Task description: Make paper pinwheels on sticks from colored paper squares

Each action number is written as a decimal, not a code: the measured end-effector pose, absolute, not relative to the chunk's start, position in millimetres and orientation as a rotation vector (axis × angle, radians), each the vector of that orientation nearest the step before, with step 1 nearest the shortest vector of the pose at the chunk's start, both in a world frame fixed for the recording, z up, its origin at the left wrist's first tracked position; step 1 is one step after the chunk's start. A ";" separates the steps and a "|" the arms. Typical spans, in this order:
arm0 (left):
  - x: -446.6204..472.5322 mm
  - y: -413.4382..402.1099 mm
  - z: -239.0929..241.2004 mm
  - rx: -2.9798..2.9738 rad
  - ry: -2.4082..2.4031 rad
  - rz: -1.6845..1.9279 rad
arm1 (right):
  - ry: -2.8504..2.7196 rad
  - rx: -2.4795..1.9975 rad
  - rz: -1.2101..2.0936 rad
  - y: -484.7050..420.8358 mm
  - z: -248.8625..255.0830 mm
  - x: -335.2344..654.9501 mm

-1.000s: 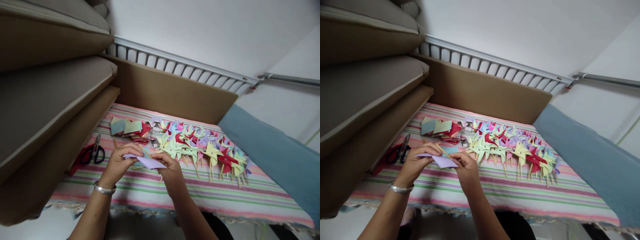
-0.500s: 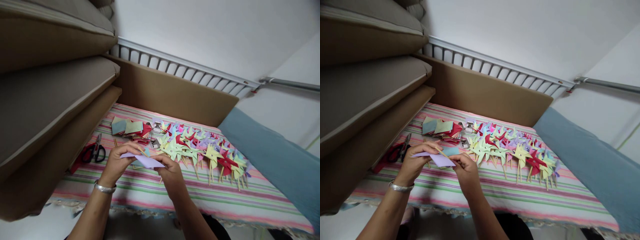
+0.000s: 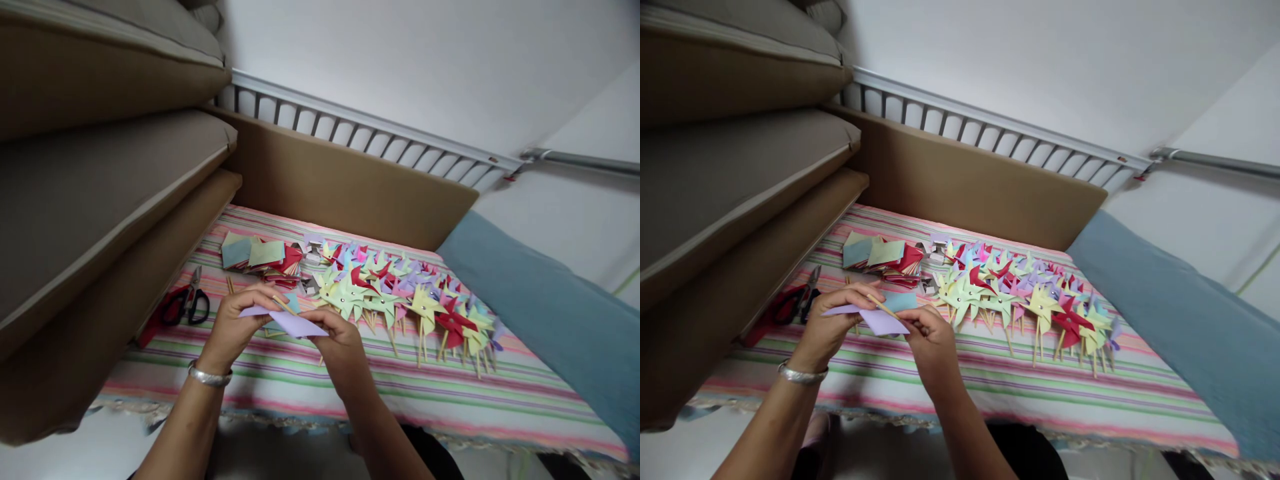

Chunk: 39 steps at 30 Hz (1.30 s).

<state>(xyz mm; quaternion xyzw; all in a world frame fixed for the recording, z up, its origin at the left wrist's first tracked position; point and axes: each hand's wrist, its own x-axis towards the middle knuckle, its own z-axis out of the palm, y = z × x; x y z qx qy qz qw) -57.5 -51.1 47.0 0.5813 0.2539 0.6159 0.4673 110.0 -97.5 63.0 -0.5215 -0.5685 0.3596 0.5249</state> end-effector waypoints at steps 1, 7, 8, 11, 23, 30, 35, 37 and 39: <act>-57.4 -51.1 46.5 1.426 0.617 1.515 | -1.370 -1.245 0.866 -97.7 63.5 110.1; -57.4 -50.7 45.6 1.431 0.601 1.515 | -1.364 -1.251 0.884 -96.6 60.2 111.5; -57.3 -50.5 45.9 1.430 0.601 1.514 | -1.358 -1.247 0.880 -96.6 59.6 111.2; -57.0 -50.0 46.5 1.411 0.602 1.514 | -1.334 -1.237 0.864 -97.6 59.8 109.4; -56.7 -49.7 44.9 1.426 0.552 1.519 | -1.362 -1.203 0.832 -97.2 56.3 110.4; -55.3 -49.6 46.2 1.444 0.545 1.518 | -1.370 -1.218 0.827 -99.8 59.2 110.3; -54.8 -48.8 43.9 1.451 0.547 1.526 | -1.416 -1.209 0.747 -100.1 58.2 111.7; -54.3 -48.5 42.8 1.450 0.536 1.528 | -1.431 -1.206 0.704 -100.5 57.6 111.8; -53.7 -48.5 42.4 1.449 0.522 1.528 | -1.442 -1.209 0.655 -101.1 56.8 111.5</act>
